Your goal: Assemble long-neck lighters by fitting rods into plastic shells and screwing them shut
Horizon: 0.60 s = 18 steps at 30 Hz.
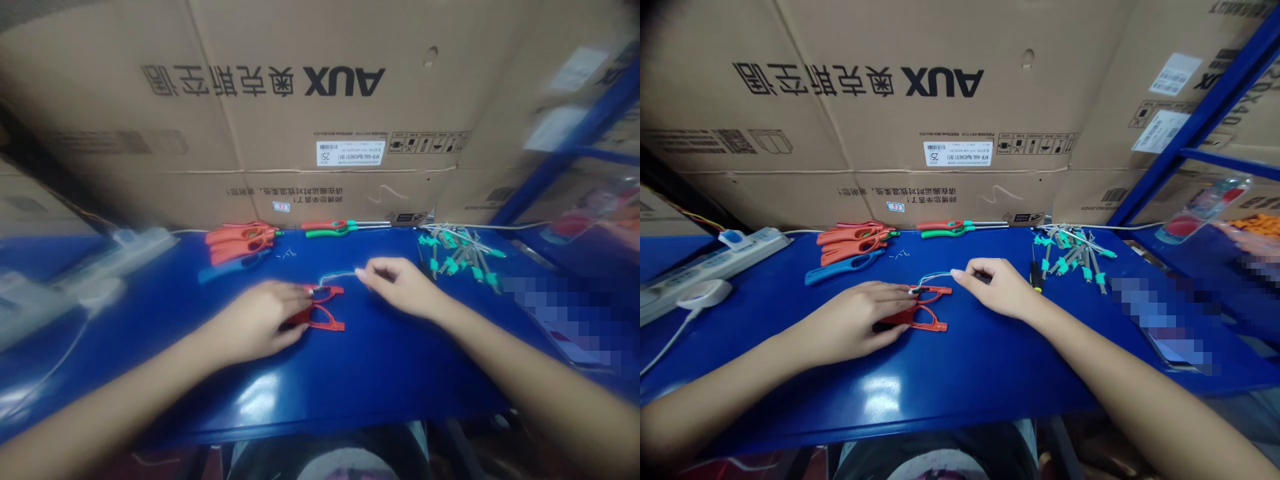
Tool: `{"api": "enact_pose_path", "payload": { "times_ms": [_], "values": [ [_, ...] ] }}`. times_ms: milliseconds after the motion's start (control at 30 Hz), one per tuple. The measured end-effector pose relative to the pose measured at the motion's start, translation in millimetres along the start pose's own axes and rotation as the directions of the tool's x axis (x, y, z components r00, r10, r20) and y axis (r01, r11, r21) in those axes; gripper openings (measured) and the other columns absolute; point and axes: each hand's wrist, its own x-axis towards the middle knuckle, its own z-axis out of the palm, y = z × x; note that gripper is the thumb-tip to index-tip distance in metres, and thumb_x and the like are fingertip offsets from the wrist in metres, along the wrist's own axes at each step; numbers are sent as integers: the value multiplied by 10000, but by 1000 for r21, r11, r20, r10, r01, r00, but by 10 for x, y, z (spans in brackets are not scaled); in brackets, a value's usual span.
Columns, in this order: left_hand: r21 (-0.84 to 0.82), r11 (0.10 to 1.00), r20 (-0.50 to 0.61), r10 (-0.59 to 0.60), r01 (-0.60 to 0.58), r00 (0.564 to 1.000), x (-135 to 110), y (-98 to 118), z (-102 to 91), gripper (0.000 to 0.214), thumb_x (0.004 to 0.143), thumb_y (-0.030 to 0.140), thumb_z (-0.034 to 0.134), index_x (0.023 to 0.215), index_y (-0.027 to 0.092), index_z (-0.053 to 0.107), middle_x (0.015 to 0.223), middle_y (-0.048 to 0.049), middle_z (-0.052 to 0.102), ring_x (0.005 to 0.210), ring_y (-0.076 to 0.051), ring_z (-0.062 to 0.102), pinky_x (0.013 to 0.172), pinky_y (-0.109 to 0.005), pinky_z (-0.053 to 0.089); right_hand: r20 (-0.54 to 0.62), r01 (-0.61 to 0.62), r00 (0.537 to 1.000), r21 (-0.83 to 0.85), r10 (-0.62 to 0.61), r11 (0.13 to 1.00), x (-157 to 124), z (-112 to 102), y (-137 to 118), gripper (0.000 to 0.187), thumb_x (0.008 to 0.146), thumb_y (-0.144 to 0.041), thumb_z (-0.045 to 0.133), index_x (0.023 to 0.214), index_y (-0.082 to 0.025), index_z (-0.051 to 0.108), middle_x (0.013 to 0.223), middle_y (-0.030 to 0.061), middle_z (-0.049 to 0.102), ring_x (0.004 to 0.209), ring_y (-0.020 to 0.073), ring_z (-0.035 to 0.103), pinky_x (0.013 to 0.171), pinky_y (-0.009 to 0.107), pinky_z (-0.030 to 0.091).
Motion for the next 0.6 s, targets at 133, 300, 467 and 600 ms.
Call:
{"api": "enact_pose_path", "payload": {
  "times_ms": [133, 300, 467, 600],
  "values": [
    [-95, 954, -111, -296, 286, 949, 52, 80, -60, 397, 921, 457, 654, 1236, 218, 695, 1194, -82, 734, 1067, -272, 705, 925, -404, 580, -25, 18, 1000, -6, -18, 1000, -33, 44, 47, 486, 909, -567, 557, 612, -189, 483, 602, -37, 414, 595, 112, 377, 578, 261, 321],
    [-242, 952, -216, -241, 188, 946, 40, 78, 132, 405, 918, 401, 688, 1279, 219, 656, 1225, -68, 714, 1044, -218, 708, 914, -336, 578, -10, 51, 999, 21, -51, 998, -80, 131, 51, 390, 918, -447, 565, 635, -182, 525, 609, -27, 472, 594, 113, 419, 577, 255, 344],
    [-226, 973, -321, -126, 53, 939, -13, 32, 266, 275, 959, 272, 645, 1232, 249, 665, 1130, -35, 728, 964, -171, 701, 862, -289, 565, 14, 103, 995, 30, -103, 994, -132, 217, 16, 167, 917, -289, 569, 803, -177, 618, 713, -7, 586, 638, 115, 502, 595, 235, 387],
    [-227, 971, -284, -136, 71, 949, -20, 11, 314, 391, 926, 269, 686, 1310, 252, 616, 1127, -48, 702, 938, -179, 683, 820, -289, 564, 52, 126, 990, 56, -129, 990, -148, 240, 20, 75, 935, -257, 557, 962, -195, 592, 746, -28, 558, 614, 100, 478, 583, 226, 389]
  ]
}}
